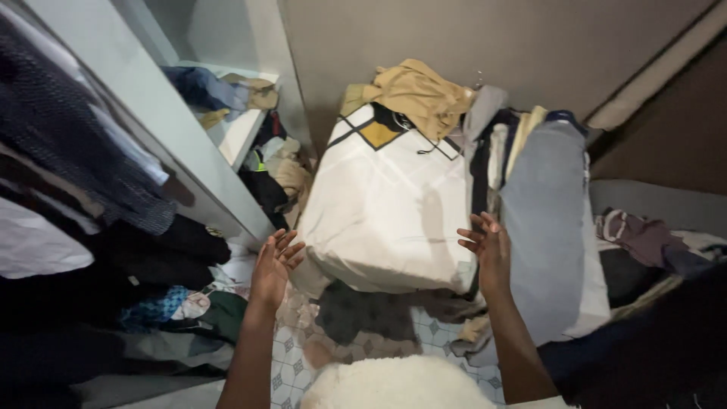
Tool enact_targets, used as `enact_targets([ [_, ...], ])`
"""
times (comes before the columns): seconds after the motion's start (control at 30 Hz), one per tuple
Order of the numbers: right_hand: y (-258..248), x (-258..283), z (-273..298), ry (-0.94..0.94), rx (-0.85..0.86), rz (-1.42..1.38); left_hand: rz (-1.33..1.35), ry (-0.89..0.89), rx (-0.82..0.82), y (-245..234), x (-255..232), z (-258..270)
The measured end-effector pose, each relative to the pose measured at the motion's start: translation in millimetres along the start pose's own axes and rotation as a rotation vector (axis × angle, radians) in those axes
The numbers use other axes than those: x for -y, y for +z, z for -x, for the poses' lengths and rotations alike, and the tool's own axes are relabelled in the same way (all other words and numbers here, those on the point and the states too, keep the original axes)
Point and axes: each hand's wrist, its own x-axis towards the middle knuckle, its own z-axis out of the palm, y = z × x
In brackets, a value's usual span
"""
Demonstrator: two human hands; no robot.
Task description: Sort various items of clothing from a closet and arrange them on a bed.
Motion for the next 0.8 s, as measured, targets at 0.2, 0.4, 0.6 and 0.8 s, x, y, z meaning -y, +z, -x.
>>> enact_targets([
  [0.2,58,-24,-16,-0.016,0.047,-0.042,0.157,0.025,0.035,-47,-29,-24],
  [0.4,129,-8,-9,-0.056,0.065,-0.075,0.042,0.014,0.035,-81,-65,-48],
  [0.6,181,-12,-9,-0.012,0.056,-0.114,-0.019,0.026,0.056,-109,-89,-62],
  [0.8,207,-26,-24,0.021,0.075,-0.117,-0.157,-0.008,-0.022,-104,-113,-69],
])
